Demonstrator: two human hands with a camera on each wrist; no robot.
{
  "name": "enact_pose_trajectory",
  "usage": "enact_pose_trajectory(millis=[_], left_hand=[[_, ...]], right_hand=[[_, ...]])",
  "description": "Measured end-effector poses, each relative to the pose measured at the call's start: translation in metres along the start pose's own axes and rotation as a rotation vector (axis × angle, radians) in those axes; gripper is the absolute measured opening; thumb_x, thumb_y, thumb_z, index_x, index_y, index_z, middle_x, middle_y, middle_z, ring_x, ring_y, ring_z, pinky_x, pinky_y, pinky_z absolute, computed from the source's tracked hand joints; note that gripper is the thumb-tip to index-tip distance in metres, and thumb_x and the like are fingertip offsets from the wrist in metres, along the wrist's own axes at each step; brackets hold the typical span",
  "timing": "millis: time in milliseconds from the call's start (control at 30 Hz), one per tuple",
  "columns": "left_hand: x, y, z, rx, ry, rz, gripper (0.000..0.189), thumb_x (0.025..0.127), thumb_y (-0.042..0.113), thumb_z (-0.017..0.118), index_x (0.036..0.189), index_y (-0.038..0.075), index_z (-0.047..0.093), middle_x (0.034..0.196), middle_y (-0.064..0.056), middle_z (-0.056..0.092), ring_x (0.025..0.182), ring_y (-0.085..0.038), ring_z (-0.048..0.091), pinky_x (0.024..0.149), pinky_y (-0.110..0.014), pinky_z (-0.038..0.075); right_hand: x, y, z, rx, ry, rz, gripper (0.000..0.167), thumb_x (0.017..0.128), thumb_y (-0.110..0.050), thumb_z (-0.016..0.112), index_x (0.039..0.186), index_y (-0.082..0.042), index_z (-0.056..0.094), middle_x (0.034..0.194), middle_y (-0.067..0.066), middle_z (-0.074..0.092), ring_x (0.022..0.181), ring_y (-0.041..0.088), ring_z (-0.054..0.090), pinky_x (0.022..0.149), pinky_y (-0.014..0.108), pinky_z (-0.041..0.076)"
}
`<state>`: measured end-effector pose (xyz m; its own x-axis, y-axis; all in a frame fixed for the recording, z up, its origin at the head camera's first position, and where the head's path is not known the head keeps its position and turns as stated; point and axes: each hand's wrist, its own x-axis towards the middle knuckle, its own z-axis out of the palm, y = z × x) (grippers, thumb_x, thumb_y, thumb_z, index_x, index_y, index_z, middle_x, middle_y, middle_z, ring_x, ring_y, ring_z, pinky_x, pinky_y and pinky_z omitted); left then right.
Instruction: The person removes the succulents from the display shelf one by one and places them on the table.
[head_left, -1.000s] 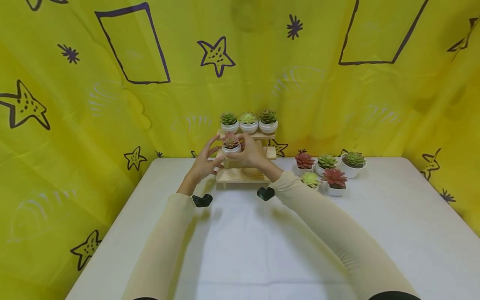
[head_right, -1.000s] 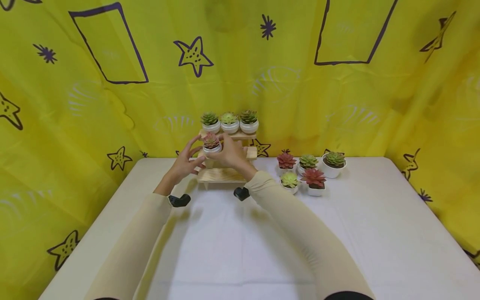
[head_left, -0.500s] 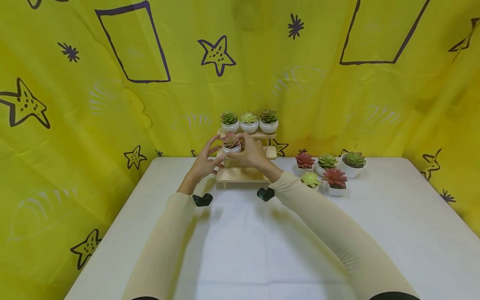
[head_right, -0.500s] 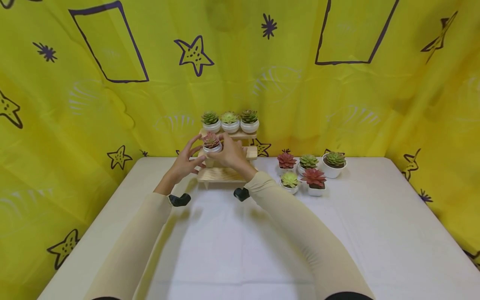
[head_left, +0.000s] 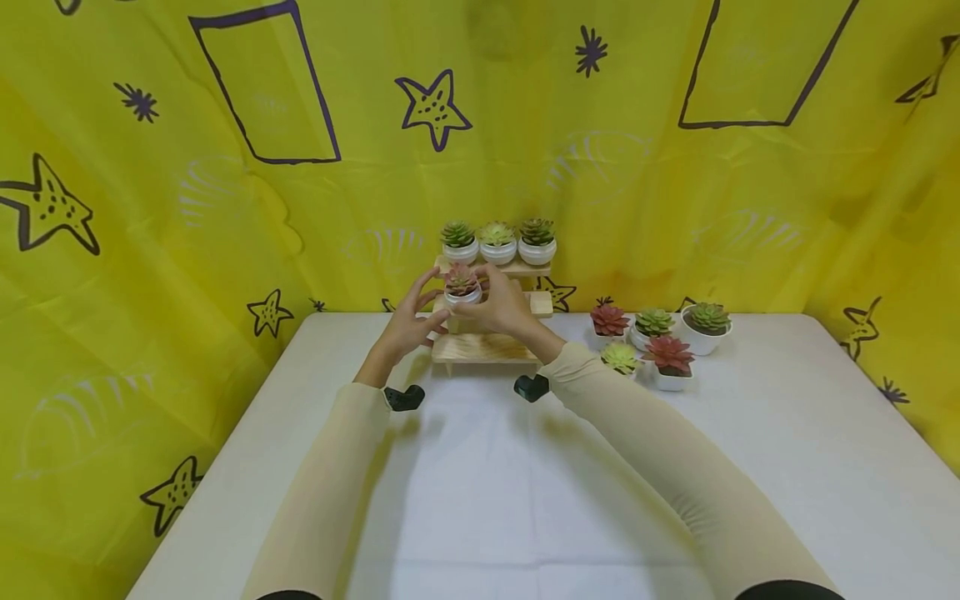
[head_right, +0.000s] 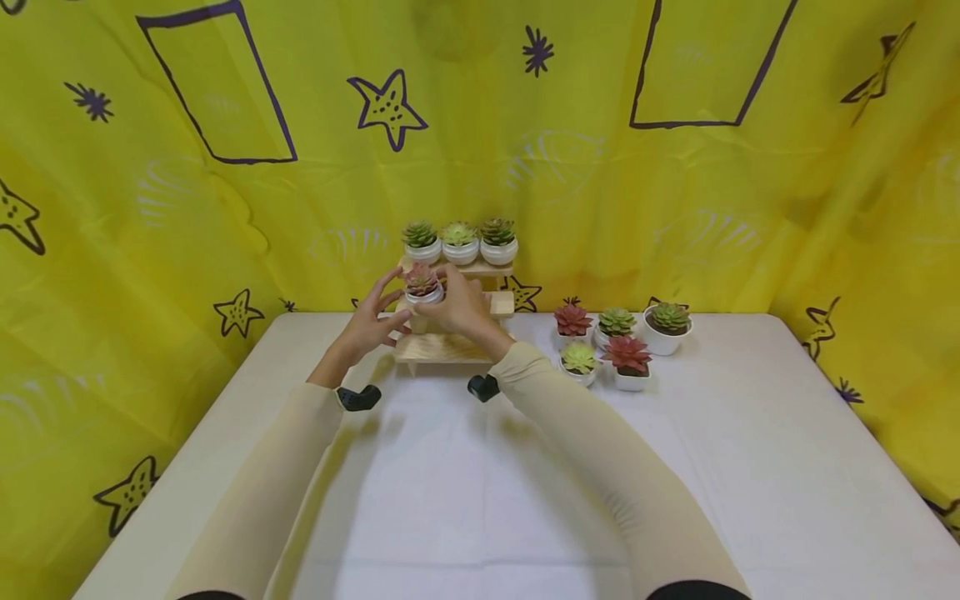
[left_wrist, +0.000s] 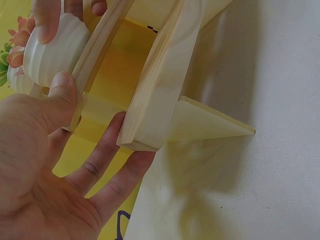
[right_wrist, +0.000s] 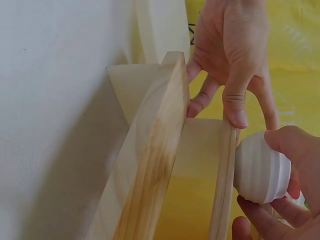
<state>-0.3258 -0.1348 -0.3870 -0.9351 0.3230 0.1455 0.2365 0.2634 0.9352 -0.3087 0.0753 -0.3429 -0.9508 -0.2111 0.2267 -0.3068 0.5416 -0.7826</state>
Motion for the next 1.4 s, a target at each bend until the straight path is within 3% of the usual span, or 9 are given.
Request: enact_pose_trajectory(millis=[333,600,1000,1400], left_hand=[[-0.001,0.002,0.0,0.014,0.007,-0.011,0.077,0.105,0.012,0.06,0.164,0.039,0.019,0.161,-0.018,0.038,0.091,-0.039,0.073,0.071,-0.054,0.06],[-0.002,0.001,0.0,0.016,0.007,-0.007,0.077,0.105,0.011,0.061,0.164,0.04,0.02,0.16,-0.017,0.039,0.089,-0.035,0.074,0.069,-0.051,0.06],[-0.001,0.001,0.0,0.02,0.012,-0.008,0.077,0.104,0.011,0.061,0.163,0.041,0.021,0.161,-0.016,0.039,0.088,-0.035,0.073,0.069,-0.051,0.06],[-0.001,0.001,0.001,0.027,0.023,-0.016,0.077,0.104,0.011,0.061,0.162,0.042,0.022,0.159,-0.014,0.042,0.091,-0.038,0.073,0.066,-0.047,0.06]], right_hand=[[0.002,0.0,-0.006,-0.049,0.008,-0.046,0.065,0.085,-0.029,0.084,0.139,-0.005,0.055,0.131,0.017,0.064,0.122,0.033,0.059,0.1,0.047,0.048],[-0.001,0.001,-0.018,0.08,-0.007,-0.12,0.065,0.089,-0.025,0.082,0.143,-0.005,0.051,0.14,0.015,0.057,0.123,0.031,0.057,0.098,0.047,0.051],[-0.007,0.008,-0.028,0.076,0.009,-0.122,0.066,0.087,-0.023,0.083,0.144,-0.007,0.053,0.139,0.015,0.058,0.12,0.033,0.06,0.095,0.046,0.053],[-0.016,0.021,-0.05,0.067,-0.013,-0.106,0.065,0.086,-0.021,0.084,0.142,-0.008,0.053,0.135,0.014,0.06,0.121,0.032,0.058,0.103,0.049,0.049]])
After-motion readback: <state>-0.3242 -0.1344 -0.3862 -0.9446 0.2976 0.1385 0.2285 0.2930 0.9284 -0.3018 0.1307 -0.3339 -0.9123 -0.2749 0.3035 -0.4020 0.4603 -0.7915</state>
